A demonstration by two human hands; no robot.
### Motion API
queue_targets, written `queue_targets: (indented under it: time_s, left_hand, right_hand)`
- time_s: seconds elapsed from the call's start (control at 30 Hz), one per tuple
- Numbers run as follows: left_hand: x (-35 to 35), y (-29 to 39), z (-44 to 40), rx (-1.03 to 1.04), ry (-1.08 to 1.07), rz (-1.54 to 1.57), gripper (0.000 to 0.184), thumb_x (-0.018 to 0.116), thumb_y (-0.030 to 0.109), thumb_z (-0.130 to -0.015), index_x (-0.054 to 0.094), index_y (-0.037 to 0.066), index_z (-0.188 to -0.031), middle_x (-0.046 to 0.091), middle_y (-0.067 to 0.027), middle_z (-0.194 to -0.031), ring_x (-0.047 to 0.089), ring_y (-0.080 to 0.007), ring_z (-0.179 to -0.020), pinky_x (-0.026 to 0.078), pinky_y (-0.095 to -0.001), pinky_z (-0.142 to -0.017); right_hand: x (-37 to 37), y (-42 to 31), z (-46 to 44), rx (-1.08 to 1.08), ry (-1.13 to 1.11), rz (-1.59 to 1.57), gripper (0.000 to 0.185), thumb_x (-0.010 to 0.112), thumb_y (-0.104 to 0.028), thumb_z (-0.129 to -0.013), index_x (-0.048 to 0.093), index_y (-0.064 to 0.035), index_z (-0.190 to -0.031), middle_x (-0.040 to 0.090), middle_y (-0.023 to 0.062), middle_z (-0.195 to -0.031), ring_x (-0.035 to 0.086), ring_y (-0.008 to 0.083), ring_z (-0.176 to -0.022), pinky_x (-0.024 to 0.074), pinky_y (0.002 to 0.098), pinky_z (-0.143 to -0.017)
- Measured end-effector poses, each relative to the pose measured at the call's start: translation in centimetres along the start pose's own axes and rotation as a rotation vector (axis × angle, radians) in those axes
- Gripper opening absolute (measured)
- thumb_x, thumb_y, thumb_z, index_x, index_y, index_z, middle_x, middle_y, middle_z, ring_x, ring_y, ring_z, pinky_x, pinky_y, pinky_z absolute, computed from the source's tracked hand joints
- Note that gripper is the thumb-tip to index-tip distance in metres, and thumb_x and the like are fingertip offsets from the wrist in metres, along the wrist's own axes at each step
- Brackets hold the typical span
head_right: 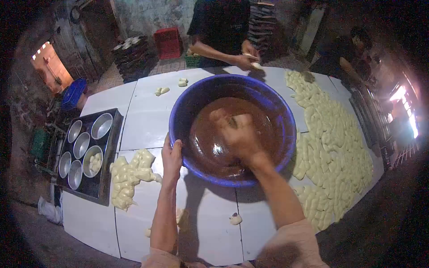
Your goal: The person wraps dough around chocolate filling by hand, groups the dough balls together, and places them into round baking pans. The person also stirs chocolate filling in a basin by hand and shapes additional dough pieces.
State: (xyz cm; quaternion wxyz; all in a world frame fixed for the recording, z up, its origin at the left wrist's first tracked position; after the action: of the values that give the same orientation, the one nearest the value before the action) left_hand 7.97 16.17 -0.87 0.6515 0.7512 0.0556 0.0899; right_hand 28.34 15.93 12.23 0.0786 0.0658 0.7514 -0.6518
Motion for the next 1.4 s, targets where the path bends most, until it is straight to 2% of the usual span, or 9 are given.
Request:
queue_targets:
  time_s: [0.13, 0.33, 0.47, 0.63, 0.8, 0.93, 1.07, 1.23, 1.4]
  left_hand:
    - [0.3, -0.3, 0.1, -0.030, 0.028, 0.013, 0.038, 0.046, 0.009, -0.096, 0.051, -0.003, -0.132, 0.065, -0.0114, -0.105, 0.058, -0.0160, -0.093, 0.046, -0.0288, -0.087]
    - [0.2, 0.0, -1.3, -0.042, 0.026, 0.081, 0.038, 0.046, 0.007, -0.097, 0.050, -0.005, -0.133, 0.064, -0.0101, -0.110, 0.057, -0.0138, -0.091, 0.046, -0.0263, -0.084]
    - [0.2, 0.2, -1.3, -0.078, 0.005, 0.050, 0.039, 0.049, 0.011, -0.097, 0.051, -0.005, -0.133, 0.063, -0.0110, -0.113, 0.059, -0.0156, -0.099, 0.047, -0.0296, -0.089]
    - [-0.1, 0.8, -0.8, -0.098, -0.002, 0.069, 0.040, 0.047, 0.009, -0.096, 0.051, -0.006, -0.132, 0.063, -0.0114, -0.113, 0.059, -0.0162, -0.101, 0.048, -0.0289, -0.087]
    - [0.3, 1.4, 0.5, -0.105, -0.011, 0.067, 0.042, 0.045, 0.008, -0.095, 0.051, -0.004, -0.134, 0.062, -0.0084, -0.109, 0.055, -0.0111, -0.089, 0.046, -0.0272, -0.083]
    - [-0.2, 1.6, 1.7, -0.141, -0.013, 0.099, 0.043, 0.043, 0.003, -0.096, 0.046, -0.004, -0.138, 0.062, -0.0101, -0.115, 0.057, -0.0131, -0.096, 0.047, -0.0264, -0.086]
    - [-0.8, 1.1, 2.5, -0.038, 0.036, 0.126, 0.045, 0.046, 0.007, -0.099, 0.042, -0.004, -0.142, 0.060, -0.0130, -0.124, 0.058, -0.0163, -0.105, 0.046, -0.0295, -0.094]
    - [-0.6, 0.9, 2.6, -0.094, 0.047, 0.130, 0.046, 0.046, 0.005, -0.097, 0.042, -0.003, -0.142, 0.059, -0.0134, -0.125, 0.056, -0.0180, -0.110, 0.043, -0.0296, -0.097]
    - [-0.9, 1.9, 2.7, -0.120, 0.032, 0.133, 0.044, 0.050, 0.013, -0.101, 0.044, -0.004, -0.140, 0.061, -0.0102, -0.117, 0.056, -0.0134, -0.098, 0.046, -0.0269, -0.088]
  right_hand:
    - [-8.4, 4.7, -6.7, -0.206, 0.476, -0.090, 0.050, 0.054, -0.036, -0.101, 0.038, -0.0187, -0.057, 0.034, -0.0062, -0.048, 0.030, 0.0059, -0.038, 0.0244, 0.0270, -0.038]
    - [3.6, 7.3, -16.4, -0.586, 0.338, 0.109, 0.048, 0.062, -0.034, -0.097, 0.060, 0.0001, -0.064, 0.048, -0.0020, -0.054, 0.042, 0.0103, -0.053, 0.0335, 0.0329, -0.050]
    - [7.4, 1.6, -5.2, -0.281, -0.355, 0.055, 0.050, 0.061, -0.041, -0.096, 0.062, -0.0039, -0.064, 0.049, 0.0040, -0.054, 0.046, 0.0142, -0.054, 0.0365, 0.0347, -0.054]
    - [-4.8, 3.9, -2.9, 0.071, 0.231, -0.656, 0.055, 0.038, -0.055, -0.103, 0.030, -0.0202, -0.061, 0.021, -0.0054, -0.048, 0.022, 0.0082, -0.038, 0.0270, 0.0267, -0.040]
    - [-4.7, 9.7, -15.9, -0.168, 0.474, -0.269, 0.048, 0.052, -0.049, -0.100, 0.052, -0.0138, -0.067, 0.045, -0.0038, -0.056, 0.042, 0.0080, -0.046, 0.0316, 0.0263, -0.043]
    - [6.8, 4.4, -4.7, -0.206, -0.072, -0.397, 0.048, 0.050, -0.044, -0.101, 0.045, -0.0135, -0.064, 0.037, -0.0027, -0.057, 0.037, 0.0112, -0.052, 0.0294, 0.0288, -0.048]
    - [-3.3, 4.7, 0.9, -0.012, -0.108, -0.738, 0.051, 0.043, -0.054, -0.102, 0.042, -0.0169, -0.066, 0.032, -0.0052, -0.052, 0.032, 0.0134, -0.044, 0.0331, 0.0310, -0.045]
    - [-15.4, 12.3, -13.5, -0.307, 0.457, -0.337, 0.029, 0.046, -0.037, -0.104, 0.053, -0.0153, -0.087, 0.042, -0.0029, -0.067, 0.036, 0.0081, -0.050, 0.0312, 0.0230, -0.044]
    - [3.3, 2.0, -9.6, -0.252, 0.282, 0.313, 0.047, 0.054, -0.042, -0.098, 0.070, -0.0009, -0.080, 0.066, 0.0157, -0.071, 0.062, 0.0300, -0.075, 0.0459, 0.0349, -0.079]
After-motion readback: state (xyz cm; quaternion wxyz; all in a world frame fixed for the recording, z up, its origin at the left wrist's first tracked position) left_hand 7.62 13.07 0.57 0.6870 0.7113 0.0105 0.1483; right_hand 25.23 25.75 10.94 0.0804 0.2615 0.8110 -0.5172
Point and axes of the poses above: each hand's wrist, its own z-axis away from the middle knuckle, its own x-axis out of the palm, y = z × x, the point moved 1 cm from there along -z, towards the middle knuckle
